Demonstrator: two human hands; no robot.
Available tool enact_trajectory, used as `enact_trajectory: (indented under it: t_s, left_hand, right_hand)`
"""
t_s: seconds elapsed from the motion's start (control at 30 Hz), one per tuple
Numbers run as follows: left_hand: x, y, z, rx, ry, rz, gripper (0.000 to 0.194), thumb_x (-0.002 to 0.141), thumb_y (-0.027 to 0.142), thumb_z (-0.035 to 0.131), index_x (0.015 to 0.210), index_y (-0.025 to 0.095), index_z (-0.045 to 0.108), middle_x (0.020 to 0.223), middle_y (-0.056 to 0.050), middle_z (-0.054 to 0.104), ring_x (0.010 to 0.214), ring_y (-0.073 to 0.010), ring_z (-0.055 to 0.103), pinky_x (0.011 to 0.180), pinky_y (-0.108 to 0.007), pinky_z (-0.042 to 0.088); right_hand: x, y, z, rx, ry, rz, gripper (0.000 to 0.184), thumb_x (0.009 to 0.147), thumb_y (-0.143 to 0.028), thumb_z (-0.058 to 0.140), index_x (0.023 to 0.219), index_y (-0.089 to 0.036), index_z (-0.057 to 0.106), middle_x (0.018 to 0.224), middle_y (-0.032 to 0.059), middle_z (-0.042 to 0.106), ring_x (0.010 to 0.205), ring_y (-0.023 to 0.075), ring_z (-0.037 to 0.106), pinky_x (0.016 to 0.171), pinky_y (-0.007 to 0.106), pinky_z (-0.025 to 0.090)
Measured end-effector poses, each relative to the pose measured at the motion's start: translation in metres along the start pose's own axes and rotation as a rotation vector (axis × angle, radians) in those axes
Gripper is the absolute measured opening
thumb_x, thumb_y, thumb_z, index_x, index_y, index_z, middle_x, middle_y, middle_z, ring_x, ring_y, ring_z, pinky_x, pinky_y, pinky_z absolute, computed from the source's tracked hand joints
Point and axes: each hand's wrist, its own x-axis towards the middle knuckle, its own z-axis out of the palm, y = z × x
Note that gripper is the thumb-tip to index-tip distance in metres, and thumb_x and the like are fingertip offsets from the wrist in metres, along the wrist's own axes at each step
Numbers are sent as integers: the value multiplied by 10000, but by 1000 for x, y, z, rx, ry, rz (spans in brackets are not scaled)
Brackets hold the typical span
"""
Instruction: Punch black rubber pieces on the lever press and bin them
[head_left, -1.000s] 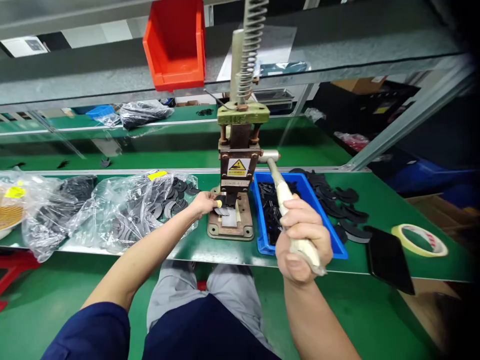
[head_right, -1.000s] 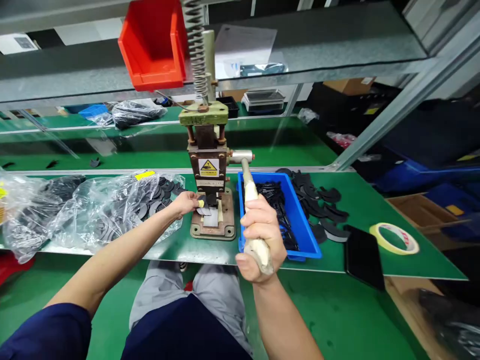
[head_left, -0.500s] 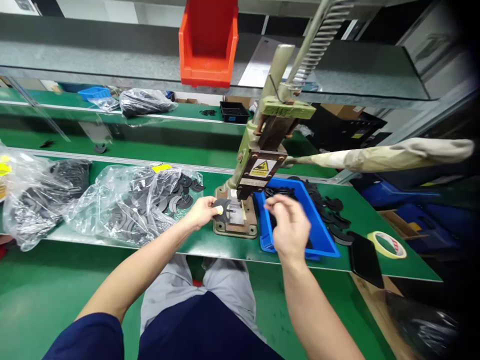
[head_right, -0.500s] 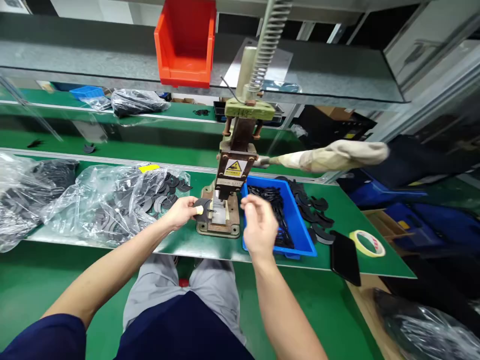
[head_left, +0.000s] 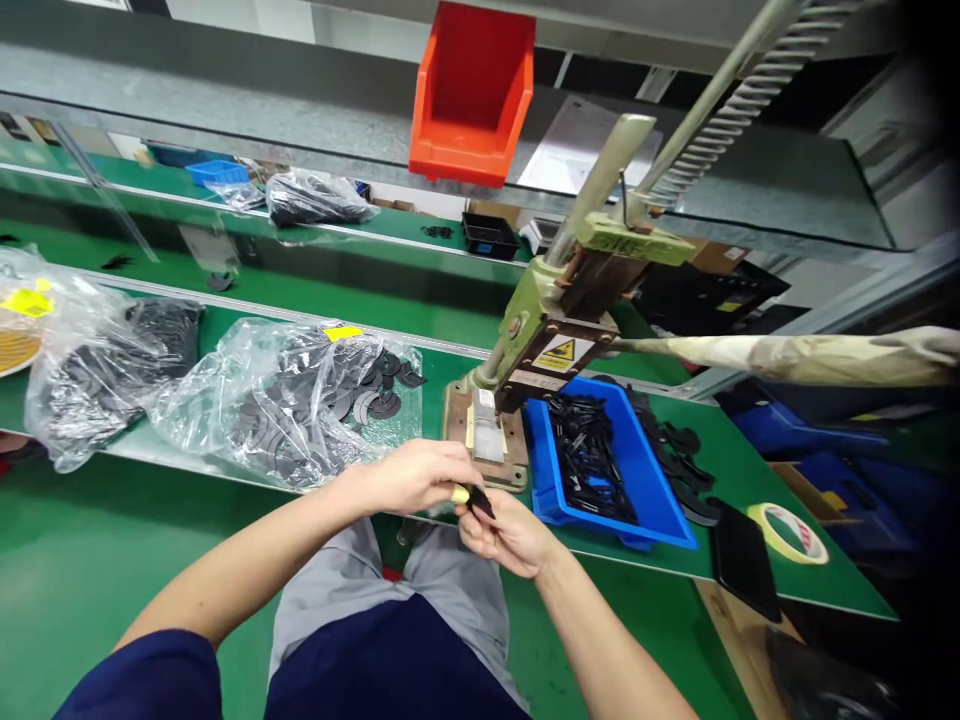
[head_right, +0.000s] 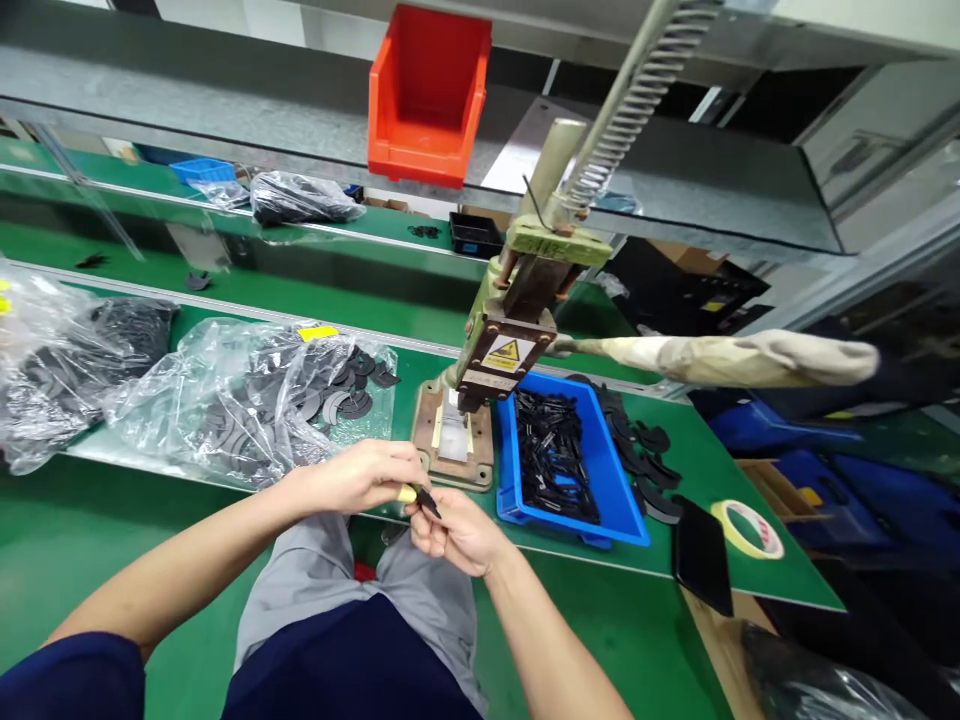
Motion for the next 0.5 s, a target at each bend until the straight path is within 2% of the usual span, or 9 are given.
enact_trajectory:
  t_s: [0.1,0.17,0.3,0.43,0.5]
  left_hand:
    - [-2,3,0,-58,-12,66,207,968,264,543,1049,174,711,985,-105,695,893,-177,651,802,-247,499]
    - [-4,4,2,-80,32,81,204,969,279,548,1011,161,708,944,-106,698,876,-179,652,797,-254,504]
    - [-9,8,8,-34,92,80,212,979,264,526,971,149,704,906,-105,697,837,-171,652,758,-250,507]
    - [-14,10,11,-56,209,38,195,952,310,591,1022,162,697,966,-106,699,902,-182,665,807,-271,528]
    - [-18,9,12,-52,270,33,177,946,307,603,993,162,693,930,-97,698,876,-177,667,796,-273,538]
  right_hand:
    - [-4,11,9,-27,21,-63,533,739,-657,712,845,-148,597,532,-75,428,413,37,328,431,211,226]
    - [-8,14,14,-73,70,-115,485,779,-623,695,847,-152,600,550,-56,468,441,45,364,446,214,215]
    - [-13,18,20,-178,147,-195,389,864,-534,643,801,-152,610,595,-13,562,495,60,429,468,221,258]
    - [-13,15,17,-217,103,-235,464,847,-636,593,876,-174,610,565,-31,548,465,88,462,445,228,308]
    - [-12,8,15,-257,62,-253,471,867,-641,553,888,-175,619,552,-27,558,456,101,485,438,231,346]
